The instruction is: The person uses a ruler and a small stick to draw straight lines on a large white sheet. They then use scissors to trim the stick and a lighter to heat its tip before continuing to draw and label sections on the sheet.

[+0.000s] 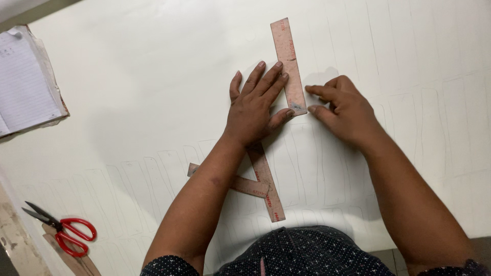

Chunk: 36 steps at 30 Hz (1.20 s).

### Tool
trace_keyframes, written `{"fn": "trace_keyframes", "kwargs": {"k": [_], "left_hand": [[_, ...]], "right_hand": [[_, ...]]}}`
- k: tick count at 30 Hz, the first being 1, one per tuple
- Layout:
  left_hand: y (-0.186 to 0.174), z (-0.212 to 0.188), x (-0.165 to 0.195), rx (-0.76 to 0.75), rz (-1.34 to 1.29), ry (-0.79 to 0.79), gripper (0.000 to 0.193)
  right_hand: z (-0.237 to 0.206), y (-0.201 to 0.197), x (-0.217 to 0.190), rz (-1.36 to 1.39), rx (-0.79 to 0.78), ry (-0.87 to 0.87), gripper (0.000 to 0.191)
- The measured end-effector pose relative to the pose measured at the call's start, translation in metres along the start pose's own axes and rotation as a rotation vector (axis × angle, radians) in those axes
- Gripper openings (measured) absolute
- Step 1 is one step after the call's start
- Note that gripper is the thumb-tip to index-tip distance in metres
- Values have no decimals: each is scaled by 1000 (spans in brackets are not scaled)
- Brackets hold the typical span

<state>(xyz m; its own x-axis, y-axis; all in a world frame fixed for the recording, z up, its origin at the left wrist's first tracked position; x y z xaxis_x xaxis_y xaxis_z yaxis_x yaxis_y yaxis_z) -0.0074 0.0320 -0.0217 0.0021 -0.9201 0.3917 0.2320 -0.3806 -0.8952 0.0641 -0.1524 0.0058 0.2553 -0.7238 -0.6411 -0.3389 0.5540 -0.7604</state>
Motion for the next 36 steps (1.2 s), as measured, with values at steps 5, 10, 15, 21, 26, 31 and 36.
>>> {"fn": "trace_keyframes", "kwargs": {"k": [5, 10, 15, 21, 26, 31, 36], "left_hand": [[-1, 1, 1, 22, -14, -1, 76], [-2, 2, 2, 46, -47, 3, 75], [-2, 2, 4, 55, -50, 3, 70], [-2, 2, 6, 69, -53, 3, 63], [0, 3, 7, 85, -54, 1, 63], [1, 3, 7, 94, -64, -1, 63], [-3, 5, 10, 97, -61, -1, 63]], "right_hand": [[-10, -32, 15, 304, 245, -1, 34], [-29, -38, 18, 367, 275, 39, 33], [-37, -23, 12, 423, 155, 91, 24], [-38, -12, 4, 354, 87, 69, 24], [-36, -6, -1, 296, 44, 65, 25], [-36, -11, -10, 210, 72, -50, 21], [-41, -26, -21, -38, 217, -317, 15]]}}
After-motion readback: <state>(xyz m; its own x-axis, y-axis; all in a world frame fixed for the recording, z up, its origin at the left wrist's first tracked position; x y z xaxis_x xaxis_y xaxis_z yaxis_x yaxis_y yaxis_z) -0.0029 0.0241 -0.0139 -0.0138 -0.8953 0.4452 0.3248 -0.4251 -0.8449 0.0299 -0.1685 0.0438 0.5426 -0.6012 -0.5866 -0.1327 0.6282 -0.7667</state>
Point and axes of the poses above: each hand's wrist, its own z-axis towards the middle knuckle, its own y-axis out of the palm, x = y × z, the point moved 5 cm from there along z, towards the middle knuckle, and after that the axes turned 14 degrees about x, right-handed, at the moved point
